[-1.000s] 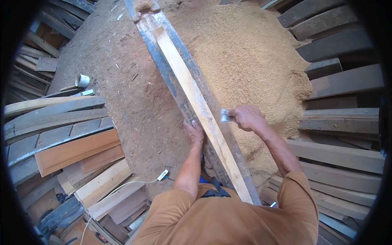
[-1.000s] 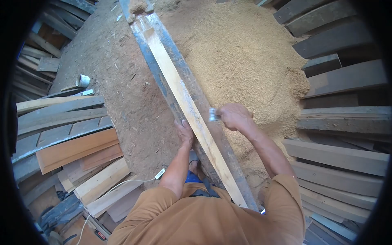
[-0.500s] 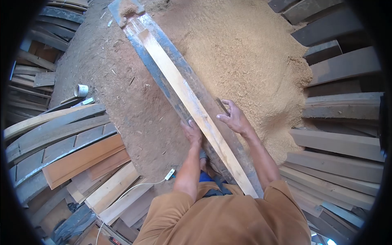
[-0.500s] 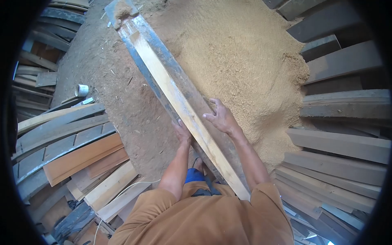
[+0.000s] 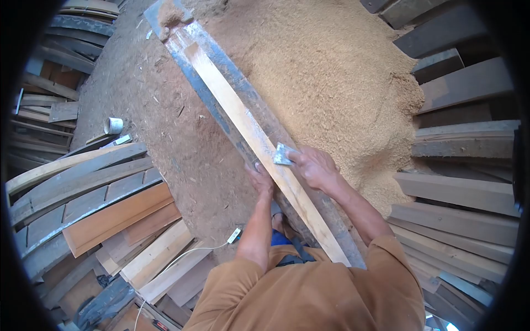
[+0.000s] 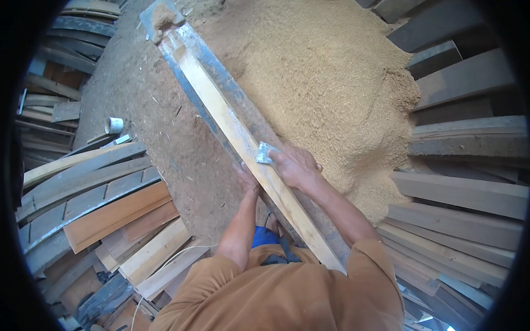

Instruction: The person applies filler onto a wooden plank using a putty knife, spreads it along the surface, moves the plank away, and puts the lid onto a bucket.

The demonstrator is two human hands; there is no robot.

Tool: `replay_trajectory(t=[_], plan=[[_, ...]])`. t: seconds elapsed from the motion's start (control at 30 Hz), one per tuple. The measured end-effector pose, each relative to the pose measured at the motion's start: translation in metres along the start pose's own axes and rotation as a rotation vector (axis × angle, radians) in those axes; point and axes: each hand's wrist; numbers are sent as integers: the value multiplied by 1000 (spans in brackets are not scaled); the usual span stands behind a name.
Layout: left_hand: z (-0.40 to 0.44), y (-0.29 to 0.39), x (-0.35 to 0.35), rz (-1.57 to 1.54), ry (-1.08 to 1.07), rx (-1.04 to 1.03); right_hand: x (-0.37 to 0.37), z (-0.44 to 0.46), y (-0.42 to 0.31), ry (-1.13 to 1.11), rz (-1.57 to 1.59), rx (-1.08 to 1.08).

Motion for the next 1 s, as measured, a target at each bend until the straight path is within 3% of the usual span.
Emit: replay_trajectory(t=[0.13,0.27,0.43,0.53,0.67,0.73,0.83,0.93,1.0], plan=[[-3,7,8,-12,-32,-29,6,-15,42,-108,43,-116],[16,-45,-15,-170,-73,6,-37,2,92,135,647,-26],[1,1,6,-263,-133,-21,-73,50,75,155,1249,-4],[0,-1,12,-207,-184,-75,-65,73,61,68,1253,-84],[7,-11,7,-484,-230,-8,-65,106,50,59,1312,-127],[-8,26,14,-615,-203,55,-75,123,47,76,1287,-114],[-8,20,17,19,-106,-120,-86,140,48,132,1084,62],[-3,13,17,98,-101,-39,-96,141,69,139,1057,198],[-5,18,14,-101,-79,25,-79,135,91,-11,916,153]])
Point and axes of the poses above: each hand's wrist, its own z-axis towards the middle knuckle, its own x-axis out of the back of the hand, y = z × x, and after that the axes turned 7 degrees about z, right-handed
